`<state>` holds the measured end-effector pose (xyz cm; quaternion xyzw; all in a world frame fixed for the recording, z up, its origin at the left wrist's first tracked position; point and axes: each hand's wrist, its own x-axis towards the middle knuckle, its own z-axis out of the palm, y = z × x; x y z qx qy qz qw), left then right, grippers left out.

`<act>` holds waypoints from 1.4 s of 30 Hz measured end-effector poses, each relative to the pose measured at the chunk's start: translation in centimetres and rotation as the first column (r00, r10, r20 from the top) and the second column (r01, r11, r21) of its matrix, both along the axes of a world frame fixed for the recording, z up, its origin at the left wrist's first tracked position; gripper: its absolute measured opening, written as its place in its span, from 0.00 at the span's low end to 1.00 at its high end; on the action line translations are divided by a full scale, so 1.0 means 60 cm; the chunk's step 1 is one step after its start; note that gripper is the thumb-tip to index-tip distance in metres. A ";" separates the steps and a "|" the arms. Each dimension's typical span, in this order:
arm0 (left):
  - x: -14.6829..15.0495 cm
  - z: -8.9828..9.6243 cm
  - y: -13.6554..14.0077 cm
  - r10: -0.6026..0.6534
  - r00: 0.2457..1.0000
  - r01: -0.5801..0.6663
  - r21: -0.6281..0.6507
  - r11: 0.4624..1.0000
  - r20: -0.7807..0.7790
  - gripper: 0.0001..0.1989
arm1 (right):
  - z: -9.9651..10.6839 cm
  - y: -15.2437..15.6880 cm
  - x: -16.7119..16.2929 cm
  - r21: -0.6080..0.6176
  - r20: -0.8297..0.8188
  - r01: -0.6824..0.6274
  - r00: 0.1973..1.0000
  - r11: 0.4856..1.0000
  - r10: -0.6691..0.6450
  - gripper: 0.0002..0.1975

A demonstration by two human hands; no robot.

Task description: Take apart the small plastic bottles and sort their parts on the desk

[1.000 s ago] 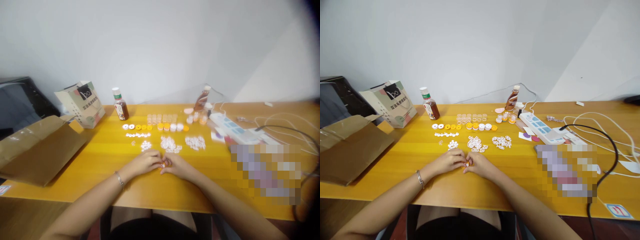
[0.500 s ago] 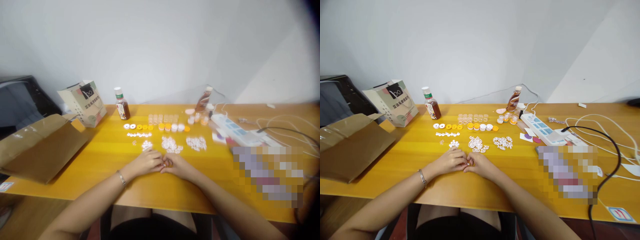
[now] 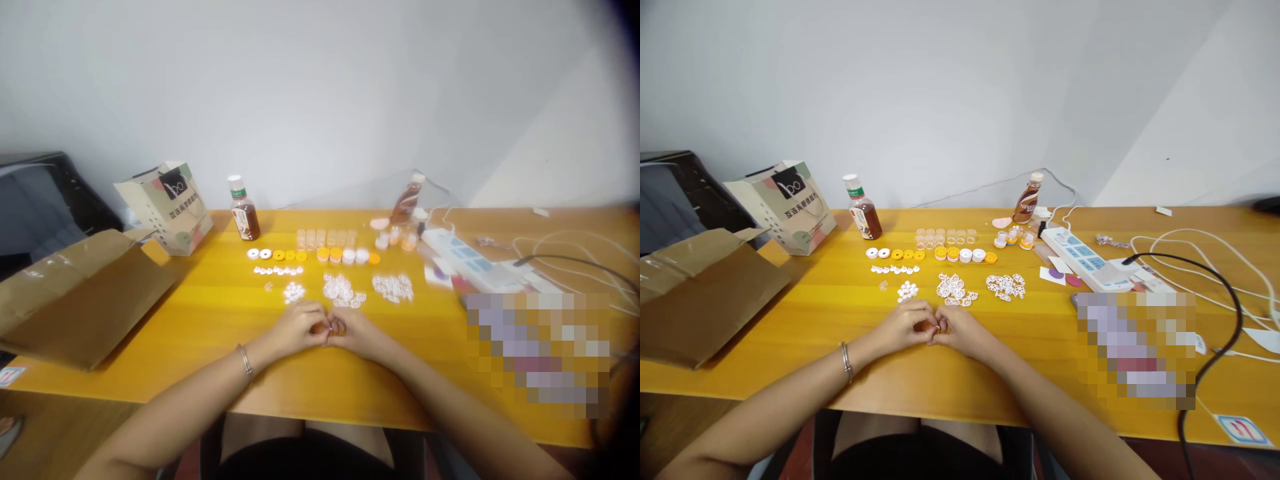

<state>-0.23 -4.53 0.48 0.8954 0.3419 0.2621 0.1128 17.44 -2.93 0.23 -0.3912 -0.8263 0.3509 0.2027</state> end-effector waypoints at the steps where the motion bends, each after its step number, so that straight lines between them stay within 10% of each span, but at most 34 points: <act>1: -0.002 0.002 0.001 -0.001 1.000 0.002 -0.011 1.000 0.030 0.06 | 0.001 -0.001 0.000 0.000 0.000 0.003 1.000 1.000 -0.003 0.14; 10: -0.097 0.016 0.057 0.336 0.941 -0.328 0.154 0.932 -0.030 0.06 | 0.008 -0.006 0.004 -0.018 0.034 0.016 0.999 1.000 -0.016 0.14; 19: -0.100 0.011 0.064 0.402 0.887 -0.347 0.246 0.905 -0.228 0.06 | 0.013 -0.007 0.003 -0.041 0.037 0.026 0.999 0.999 -0.025 0.13; 31: -0.098 0.017 0.055 0.304 0.944 -0.283 0.157 0.946 -0.132 0.05 | 0.014 -0.007 0.005 -0.068 0.021 0.024 1.000 0.997 -0.022 0.13; 42: -0.044 0.021 0.014 -0.132 0.976 0.151 0.099 0.984 -0.175 0.10 | 0.004 -0.004 0.005 -0.015 -0.027 0.001 1.000 1.000 -0.002 0.12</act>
